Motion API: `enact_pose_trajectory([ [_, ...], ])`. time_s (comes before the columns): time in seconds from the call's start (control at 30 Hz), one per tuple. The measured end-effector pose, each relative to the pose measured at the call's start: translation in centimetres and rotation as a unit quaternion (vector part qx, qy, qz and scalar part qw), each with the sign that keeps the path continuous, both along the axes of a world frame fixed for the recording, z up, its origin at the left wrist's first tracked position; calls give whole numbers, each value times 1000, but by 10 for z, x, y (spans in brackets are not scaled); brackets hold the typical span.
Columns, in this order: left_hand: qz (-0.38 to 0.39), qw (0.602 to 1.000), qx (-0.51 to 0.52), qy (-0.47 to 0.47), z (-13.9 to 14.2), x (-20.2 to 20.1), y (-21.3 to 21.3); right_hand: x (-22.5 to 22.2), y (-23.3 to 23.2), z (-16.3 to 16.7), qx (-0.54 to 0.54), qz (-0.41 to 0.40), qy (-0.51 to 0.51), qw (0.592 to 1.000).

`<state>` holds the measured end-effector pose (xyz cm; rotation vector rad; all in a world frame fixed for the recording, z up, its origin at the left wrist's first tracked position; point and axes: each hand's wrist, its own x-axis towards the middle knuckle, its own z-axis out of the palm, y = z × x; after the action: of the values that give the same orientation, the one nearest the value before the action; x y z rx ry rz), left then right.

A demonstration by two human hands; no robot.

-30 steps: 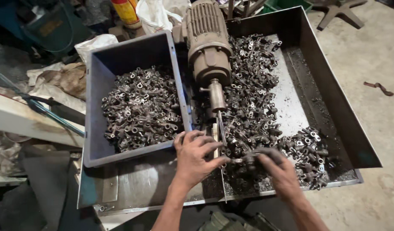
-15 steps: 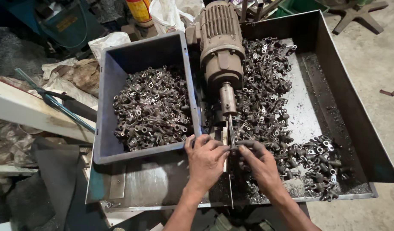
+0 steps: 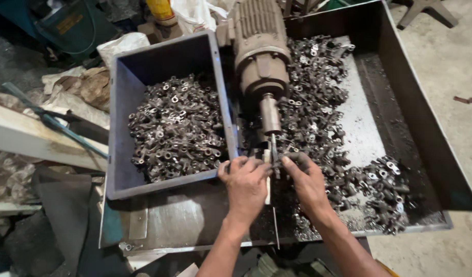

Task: The person repeatedly picks small metal parts from a bin, presses them against a rotating grinding wheel, and drops the finished parts into a tray. The process is repeated continuously throughout the clip.

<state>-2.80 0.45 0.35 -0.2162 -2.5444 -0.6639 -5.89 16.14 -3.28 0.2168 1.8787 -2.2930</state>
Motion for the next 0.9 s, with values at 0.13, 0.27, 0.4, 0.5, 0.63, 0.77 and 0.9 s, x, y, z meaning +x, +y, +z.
enact_pose_trajectory([
  [0.13, -38, 999, -17, -7, 2, 1, -6, 6, 3, 4, 85, 4, 2, 996],
  [0.27, -132, 990, -18, -51, 11, 7, -19, 40, 21, 6, 59, 47, 11, 997],
  [0.4, -153, 984, 29, -88, 25, 27, -23, 79, 66, 1, 177, 80, -33, 980],
  [0.5, -72, 869, 361, -330, 28, 59, -14, 106, 118, -11, 342, -38, 3, 939],
  [0.63, -94, 640, 614, -453, 9, 84, 8, 121, 196, -29, 612, -22, 153, 776],
  [0.77, -128, 599, 624, -485, -13, 89, 15, 130, 234, -47, 649, 60, 115, 750],
  [0.9, -149, 596, 614, -495, -19, 93, 8, 131, 238, -56, 642, 54, 113, 756],
])
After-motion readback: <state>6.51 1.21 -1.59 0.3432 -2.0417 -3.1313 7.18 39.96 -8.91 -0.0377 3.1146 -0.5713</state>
